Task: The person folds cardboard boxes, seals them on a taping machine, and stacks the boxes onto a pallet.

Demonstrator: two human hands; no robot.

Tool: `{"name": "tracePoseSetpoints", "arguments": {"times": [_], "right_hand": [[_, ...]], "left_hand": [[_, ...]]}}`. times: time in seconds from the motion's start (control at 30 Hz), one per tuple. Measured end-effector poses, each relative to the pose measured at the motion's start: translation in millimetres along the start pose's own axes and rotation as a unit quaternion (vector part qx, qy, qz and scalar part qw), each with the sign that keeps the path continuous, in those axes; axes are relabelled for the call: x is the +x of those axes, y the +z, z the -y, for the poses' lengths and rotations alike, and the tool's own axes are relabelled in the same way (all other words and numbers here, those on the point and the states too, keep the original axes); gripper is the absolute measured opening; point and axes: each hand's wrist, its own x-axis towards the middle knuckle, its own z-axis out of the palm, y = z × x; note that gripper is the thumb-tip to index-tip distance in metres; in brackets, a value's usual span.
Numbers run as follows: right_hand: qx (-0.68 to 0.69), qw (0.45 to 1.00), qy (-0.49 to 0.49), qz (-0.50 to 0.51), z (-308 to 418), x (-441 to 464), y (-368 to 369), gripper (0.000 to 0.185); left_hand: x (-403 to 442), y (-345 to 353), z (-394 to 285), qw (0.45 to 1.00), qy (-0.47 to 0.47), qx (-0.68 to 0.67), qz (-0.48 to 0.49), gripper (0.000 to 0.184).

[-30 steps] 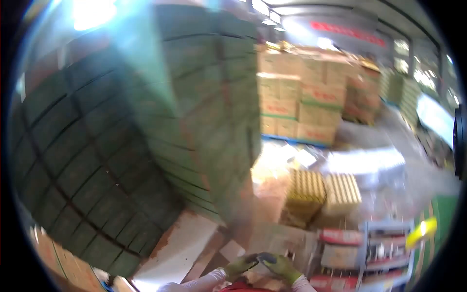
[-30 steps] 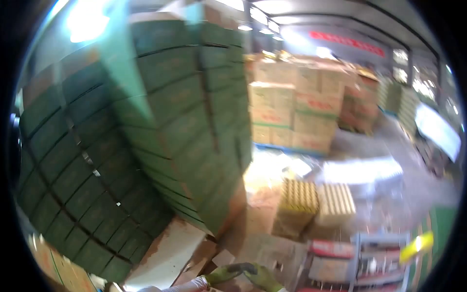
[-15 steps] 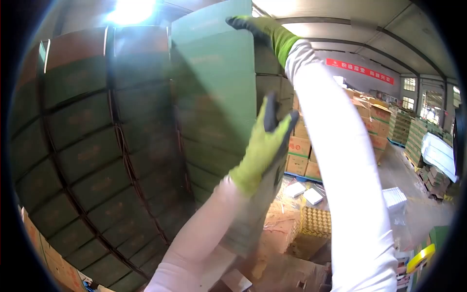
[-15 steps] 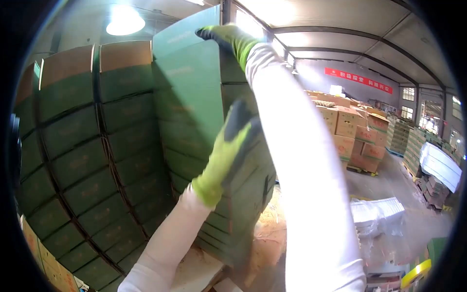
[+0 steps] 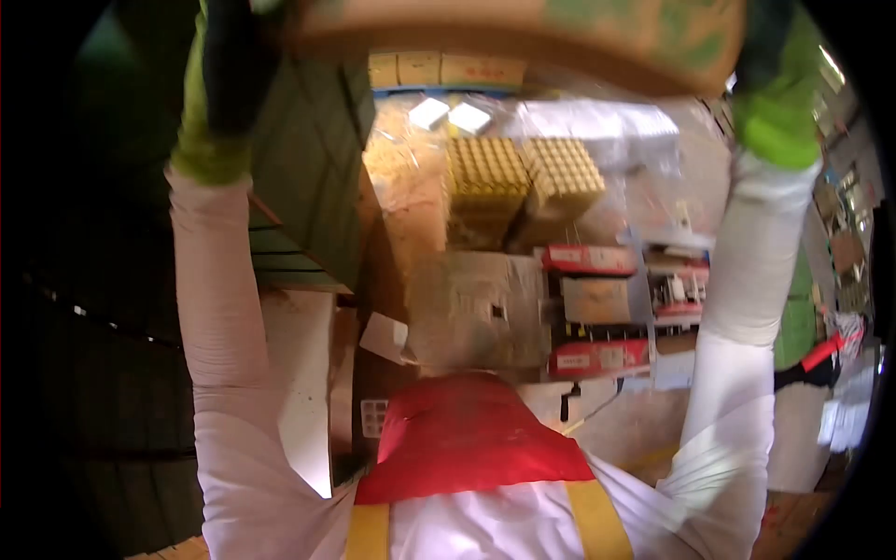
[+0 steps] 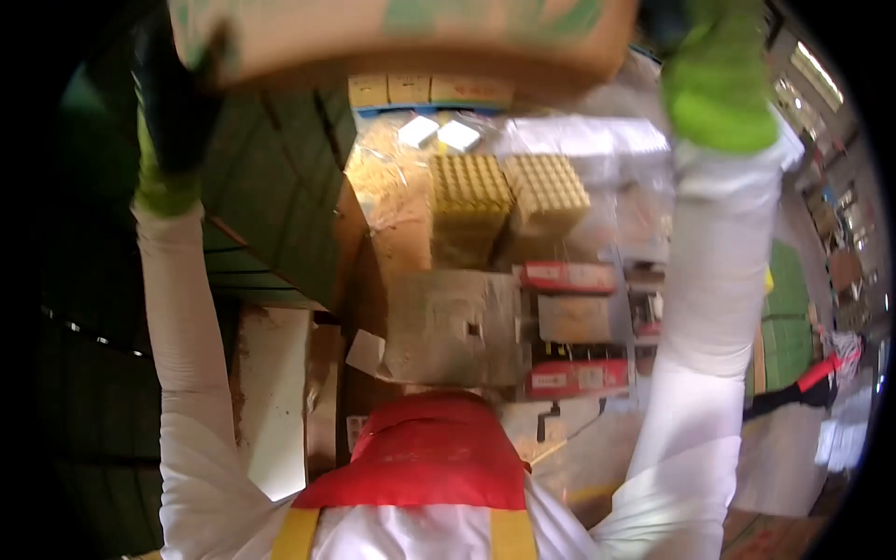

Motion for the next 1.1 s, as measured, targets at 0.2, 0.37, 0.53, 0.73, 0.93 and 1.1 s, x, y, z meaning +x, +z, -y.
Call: {"name": "tracePoseSetpoints", "arguments": {"times": [0.2,0.37,0.53,0.73,0.93,1.1], "right_hand": [[0.022,0.946,0.319,0.052,-80.7,-228.4,-77.7,0.035],[-0.213,0.826,0.298,0.428,-147.8,-448.4,-160.8,0.047],[-0.163,0.767,0.538,0.310,-104.1,-490.3,-146.3,0.049],[-0.495,0.824,0.246,0.128,-212.1,-353.9,-80.7,0.064],[-0.366,0.799,0.391,0.275,-149.9,-534.4,-57.9,0.054],[-0.422,0.798,0.397,0.165,-150.0,-518.9,-89.7,0.050]], "left_hand": [[-181.7,22.2,140.1,0.941,-0.284,-0.067,0.171,0.053],[-354.5,50.7,222.4,0.891,-0.336,0.032,0.304,0.035],[-440.7,77.0,222.8,0.867,-0.445,0.163,0.155,0.049],[-486.9,70.1,298.1,0.844,-0.512,0.157,-0.001,0.079],[-507.9,114.4,292.0,0.852,-0.505,0.139,0.006,0.079],[-522.8,183.5,300.2,0.852,-0.491,0.074,0.163,0.064]]}}
